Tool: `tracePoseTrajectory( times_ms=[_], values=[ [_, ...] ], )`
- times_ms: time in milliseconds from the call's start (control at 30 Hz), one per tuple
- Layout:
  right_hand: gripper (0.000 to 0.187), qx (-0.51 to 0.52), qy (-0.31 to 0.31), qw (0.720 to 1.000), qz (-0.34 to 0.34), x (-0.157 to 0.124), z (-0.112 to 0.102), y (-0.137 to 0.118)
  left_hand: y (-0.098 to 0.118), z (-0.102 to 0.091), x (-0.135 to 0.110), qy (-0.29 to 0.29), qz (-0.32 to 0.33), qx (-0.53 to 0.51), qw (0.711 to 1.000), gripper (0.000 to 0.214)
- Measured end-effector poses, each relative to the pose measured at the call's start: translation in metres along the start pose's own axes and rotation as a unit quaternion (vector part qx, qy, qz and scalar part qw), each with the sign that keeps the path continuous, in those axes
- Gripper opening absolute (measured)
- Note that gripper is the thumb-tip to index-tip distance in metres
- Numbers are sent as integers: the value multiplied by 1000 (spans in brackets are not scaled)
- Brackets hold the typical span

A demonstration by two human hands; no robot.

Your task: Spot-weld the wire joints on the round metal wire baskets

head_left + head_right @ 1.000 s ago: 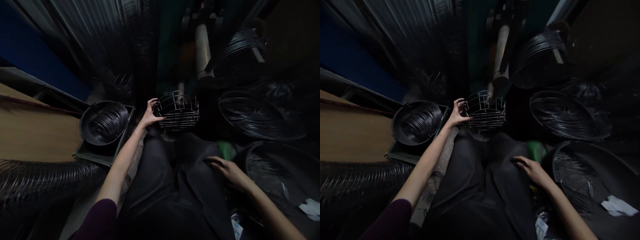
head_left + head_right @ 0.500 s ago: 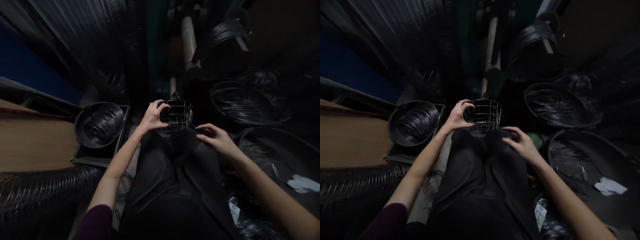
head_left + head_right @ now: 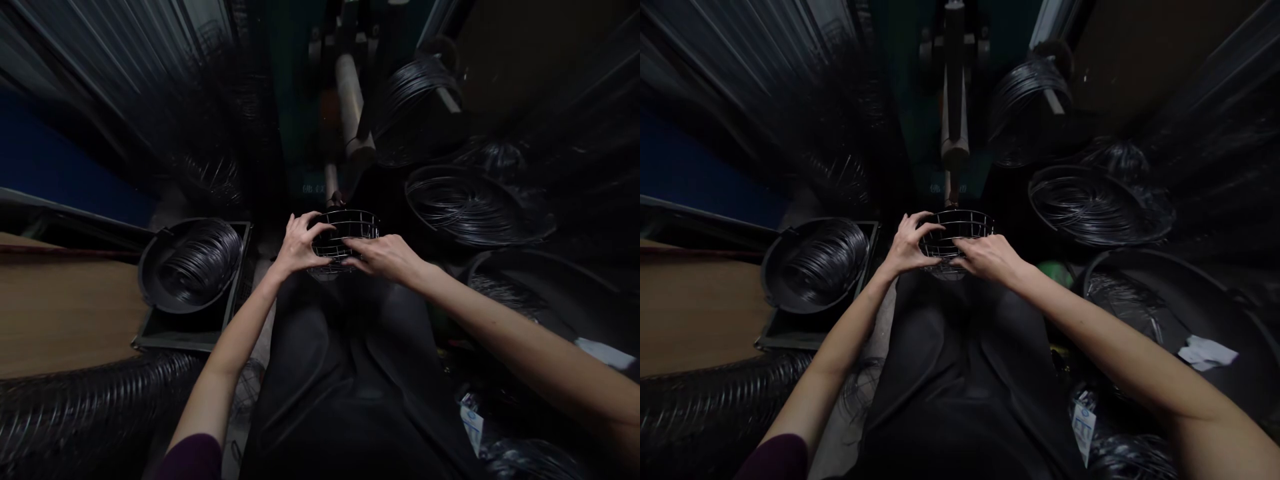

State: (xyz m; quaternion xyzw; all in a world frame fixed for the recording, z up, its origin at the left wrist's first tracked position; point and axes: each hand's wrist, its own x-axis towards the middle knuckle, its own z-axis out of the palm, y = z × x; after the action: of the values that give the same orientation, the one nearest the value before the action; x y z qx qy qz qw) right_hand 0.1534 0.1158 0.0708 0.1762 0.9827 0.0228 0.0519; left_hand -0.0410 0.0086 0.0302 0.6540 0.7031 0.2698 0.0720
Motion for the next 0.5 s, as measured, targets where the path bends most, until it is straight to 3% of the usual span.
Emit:
tracePoseTrajectory(
  times_ms=[167, 333, 500],
  values=[
    [41, -19, 8, 999, -38, 6, -5, 6, -7, 5, 6, 15, -4, -22, 1000, 66],
    [43, 28, 62, 997, -32, 12, -1, 18, -11, 6, 20, 26, 5, -33, 999, 69],
    [45, 20, 70, 997, -38, 18, -4, 22, -12, 2, 29, 27, 2, -30, 999, 70]
  ],
)
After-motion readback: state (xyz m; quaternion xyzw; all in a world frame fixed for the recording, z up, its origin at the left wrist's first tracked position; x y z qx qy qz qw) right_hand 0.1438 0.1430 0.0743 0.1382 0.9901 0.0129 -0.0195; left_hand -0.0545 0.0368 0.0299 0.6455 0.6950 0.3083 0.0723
